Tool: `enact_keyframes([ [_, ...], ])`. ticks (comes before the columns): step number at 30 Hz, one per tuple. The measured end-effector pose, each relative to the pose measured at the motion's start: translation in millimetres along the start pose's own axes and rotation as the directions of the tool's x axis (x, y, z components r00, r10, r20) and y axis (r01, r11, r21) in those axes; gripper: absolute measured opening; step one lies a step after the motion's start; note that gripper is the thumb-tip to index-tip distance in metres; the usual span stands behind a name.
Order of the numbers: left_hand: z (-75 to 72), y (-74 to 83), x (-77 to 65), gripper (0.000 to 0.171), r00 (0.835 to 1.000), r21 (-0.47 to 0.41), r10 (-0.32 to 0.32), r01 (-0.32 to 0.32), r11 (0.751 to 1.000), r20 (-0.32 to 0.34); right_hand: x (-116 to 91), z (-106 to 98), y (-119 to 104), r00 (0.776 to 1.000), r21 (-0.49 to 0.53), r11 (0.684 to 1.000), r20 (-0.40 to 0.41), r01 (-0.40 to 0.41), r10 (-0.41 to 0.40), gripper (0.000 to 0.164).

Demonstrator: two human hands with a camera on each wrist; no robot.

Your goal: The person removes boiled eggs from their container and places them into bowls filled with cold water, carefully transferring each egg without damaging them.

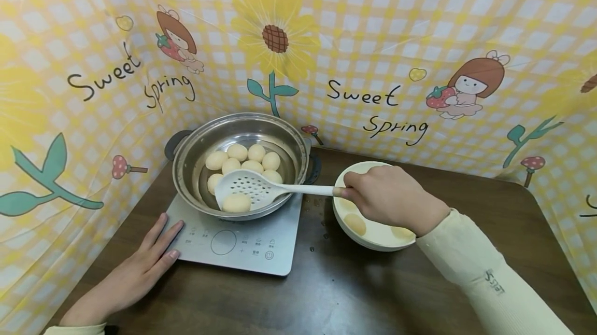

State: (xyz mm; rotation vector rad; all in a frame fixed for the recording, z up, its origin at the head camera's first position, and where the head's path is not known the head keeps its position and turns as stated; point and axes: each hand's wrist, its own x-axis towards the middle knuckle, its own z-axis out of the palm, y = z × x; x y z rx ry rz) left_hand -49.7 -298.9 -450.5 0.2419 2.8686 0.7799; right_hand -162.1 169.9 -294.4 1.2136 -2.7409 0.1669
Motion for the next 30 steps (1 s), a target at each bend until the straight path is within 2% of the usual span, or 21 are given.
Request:
enact_keyframes([
  [6, 0.4, -0.6, 0.0, 0.061, 1.000, -0.003, 0.003, -0.003, 1.000, -0.009, 10, -3, -1, 0.990, 0.064, 0.995, 0.119, -0.078, 0.070, 0.027],
  [11, 0.1, -0.1, -0.1, 0.061, 1.000, -0.001, -0.002, 0.002, 1.000, -0.004, 18, -8, 3, 0.952, 0.185, 0.966, 0.280, -0.178, 0.122, 0.026],
  [14, 0.4, 0.1, -0.2, 0.062, 1.000, -0.002, -0.001, 0.001, 1.000, -0.002, 21, -9, 7, 0.929, 0.265, 0.937, 0.347, -0.229, 0.129, 0.028],
  [20, 1.6, 0.2, 1.6, 0.061, 1.000, -0.003, 0.009, -0.009, 1.000, 0.002, 19, -10, 16, 0.898, 0.382, 0.869, 0.417, -0.316, 0.143, 0.028],
  [26, 2.1, 0.4, 0.4, 0.062, 1.000, -0.010, 0.002, -0.002, 1.000, 0.011, 9, -17, 24, 0.843, 0.460, 0.764, 0.501, -0.453, 0.198, 0.028],
  [30, 0.5, 1.1, 1.4, 0.063, 1.000, -0.016, -0.016, 0.016, 1.000, 0.022, -2, -26, 31, 0.840, 0.491, 0.732, 0.502, -0.473, 0.205, 0.031],
])
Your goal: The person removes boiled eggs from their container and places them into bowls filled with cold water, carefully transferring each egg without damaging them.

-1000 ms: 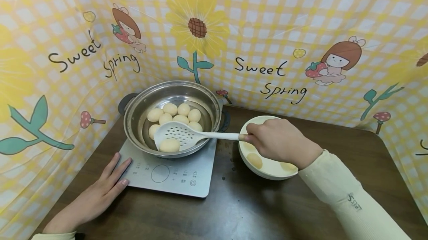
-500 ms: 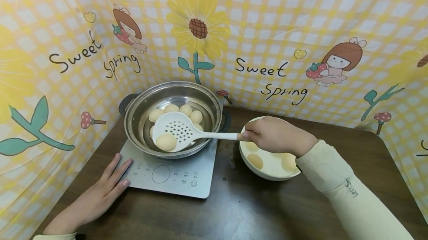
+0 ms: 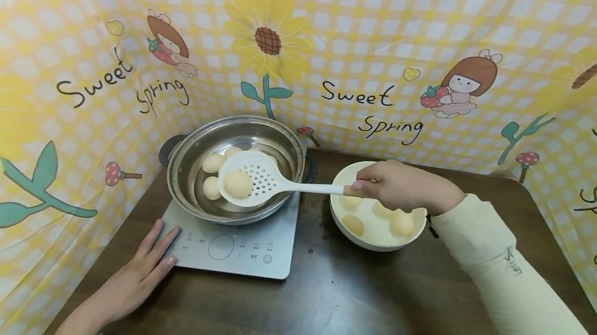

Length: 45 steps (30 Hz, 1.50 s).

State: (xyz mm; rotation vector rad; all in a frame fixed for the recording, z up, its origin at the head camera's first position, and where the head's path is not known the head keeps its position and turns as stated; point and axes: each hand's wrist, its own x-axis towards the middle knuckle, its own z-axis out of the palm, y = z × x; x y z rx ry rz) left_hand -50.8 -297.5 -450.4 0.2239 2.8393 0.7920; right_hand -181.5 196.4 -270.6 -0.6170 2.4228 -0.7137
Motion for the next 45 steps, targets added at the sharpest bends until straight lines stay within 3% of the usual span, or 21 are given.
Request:
enact_keyframes([
  [4, 0.9, -0.1, 0.3, 0.063, 1.000, 0.000, 0.001, -0.001, 1.000, 0.002, -14, -6, 11, 1.000, 0.047, 0.999, -0.006, 0.005, -0.004, 0.032],
  [14, 2.5, -0.6, 0.8, 0.064, 1.000, 0.005, 0.021, -0.021, 1.000, -0.003, -55, -15, 49, 0.996, 0.132, 0.989, -0.047, -0.066, 0.073, 0.031],
  [20, 2.5, -0.6, 0.2, 0.063, 0.999, 0.002, 0.041, -0.041, 0.999, -0.017, -80, -17, 81, 0.986, 0.113, 0.986, -0.096, -0.123, 0.134, 0.030],
  [32, 4.1, -0.4, 2.2, 0.063, 0.998, 0.013, 0.052, -0.052, 0.999, -0.028, -123, -10, 145, 0.988, 0.063, 0.996, -0.136, -0.064, 0.073, 0.023],
  [38, 4.3, -0.3, 3.1, 0.063, 0.999, 0.009, 0.042, -0.041, 0.999, -0.008, -129, 2, 151, 0.972, -0.004, 0.988, -0.181, -0.152, 0.148, 0.023],
  [45, 5.1, -1.3, 4.5, 0.064, 0.999, -0.012, 0.038, -0.038, 0.999, 0.010, -126, 13, 143, 0.925, -0.096, 0.959, -0.307, -0.266, 0.226, 0.025],
])
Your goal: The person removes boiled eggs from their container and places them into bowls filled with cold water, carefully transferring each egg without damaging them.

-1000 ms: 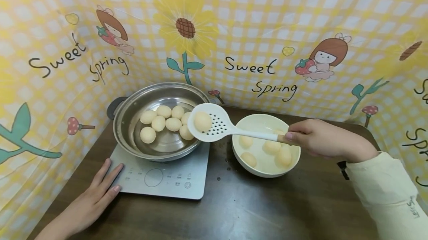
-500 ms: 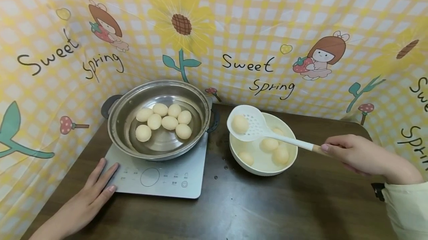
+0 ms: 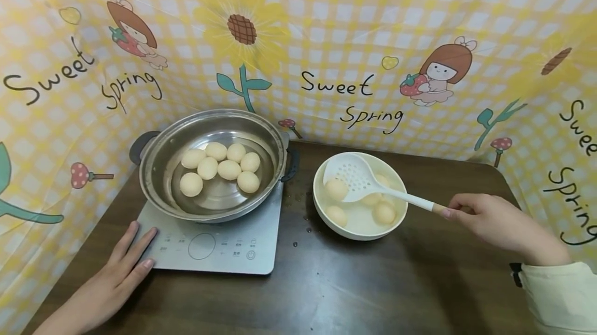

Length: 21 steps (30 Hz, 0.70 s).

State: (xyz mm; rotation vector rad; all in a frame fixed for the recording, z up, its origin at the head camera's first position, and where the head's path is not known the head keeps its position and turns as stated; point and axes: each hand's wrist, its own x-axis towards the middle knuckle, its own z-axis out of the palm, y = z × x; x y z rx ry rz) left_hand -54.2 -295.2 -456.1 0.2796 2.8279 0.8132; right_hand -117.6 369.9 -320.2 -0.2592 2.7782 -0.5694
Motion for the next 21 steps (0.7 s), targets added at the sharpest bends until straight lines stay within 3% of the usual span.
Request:
enact_keyframes([
  [5, -0.7, -0.4, -0.8, 0.064, 1.000, -0.002, 0.000, 0.000, 1.000, -0.007, 3.1, 5.1, 0.5, 0.997, -0.066, 0.998, -0.074, -0.022, 0.017, 0.025],
  [11, 0.2, -2.4, -0.6, 0.064, 1.000, 0.010, 0.007, -0.007, 1.000, -0.013, 2.4, 5.5, 6.0, 0.991, -0.078, 0.997, -0.137, -0.021, 0.010, 0.026],
  [21, 0.7, -4.2, 1.2, 0.064, 1.000, 0.003, 0.007, -0.007, 1.000, -0.008, -5.1, -3.8, 4.1, 0.940, -0.084, 0.996, -0.340, -0.025, -0.005, 0.015],
])
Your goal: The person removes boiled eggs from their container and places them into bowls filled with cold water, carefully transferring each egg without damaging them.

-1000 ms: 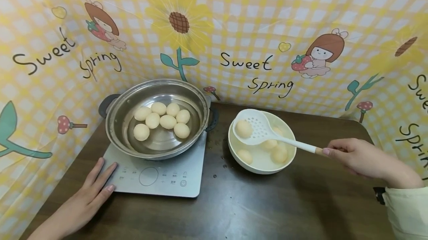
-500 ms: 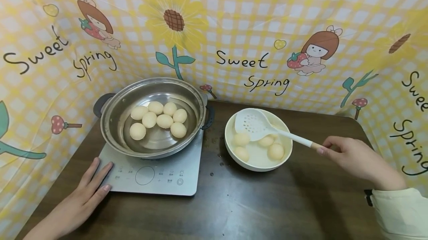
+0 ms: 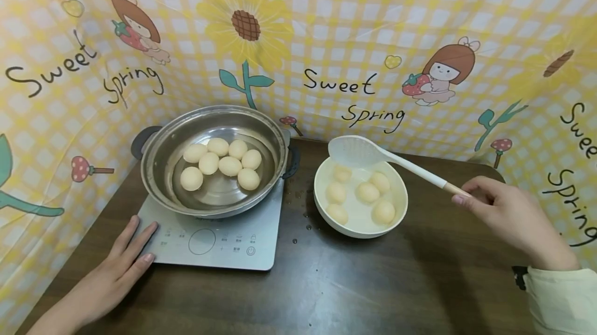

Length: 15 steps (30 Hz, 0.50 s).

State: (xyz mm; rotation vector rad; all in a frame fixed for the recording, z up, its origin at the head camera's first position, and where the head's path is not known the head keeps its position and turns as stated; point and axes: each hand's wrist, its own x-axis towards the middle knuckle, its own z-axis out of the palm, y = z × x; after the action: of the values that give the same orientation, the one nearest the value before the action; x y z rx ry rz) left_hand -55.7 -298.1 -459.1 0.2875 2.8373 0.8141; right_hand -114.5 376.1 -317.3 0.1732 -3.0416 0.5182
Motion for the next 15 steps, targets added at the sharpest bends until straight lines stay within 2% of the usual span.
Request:
enact_keyframes([
  [7, -1.3, 0.2, -1.1, 0.064, 1.000, 0.013, -0.006, 0.007, 1.000, -0.010, 4, -4, -16, 1.000, 0.129, 0.992, -0.003, -0.017, 0.018, 0.013],
  [14, -2.8, 1.5, -3.2, 0.063, 1.000, 0.013, -0.002, 0.002, 1.000, -0.019, 13, 7, -57, 0.995, 0.196, 0.976, 0.019, 0.093, -0.099, 0.019],
  [15, -2.9, 1.8, -3.5, 0.063, 1.000, 0.013, -0.001, 0.002, 1.000, -0.020, 14, 10, -63, 0.991, 0.175, 0.976, 0.008, 0.128, -0.132, 0.021],
])
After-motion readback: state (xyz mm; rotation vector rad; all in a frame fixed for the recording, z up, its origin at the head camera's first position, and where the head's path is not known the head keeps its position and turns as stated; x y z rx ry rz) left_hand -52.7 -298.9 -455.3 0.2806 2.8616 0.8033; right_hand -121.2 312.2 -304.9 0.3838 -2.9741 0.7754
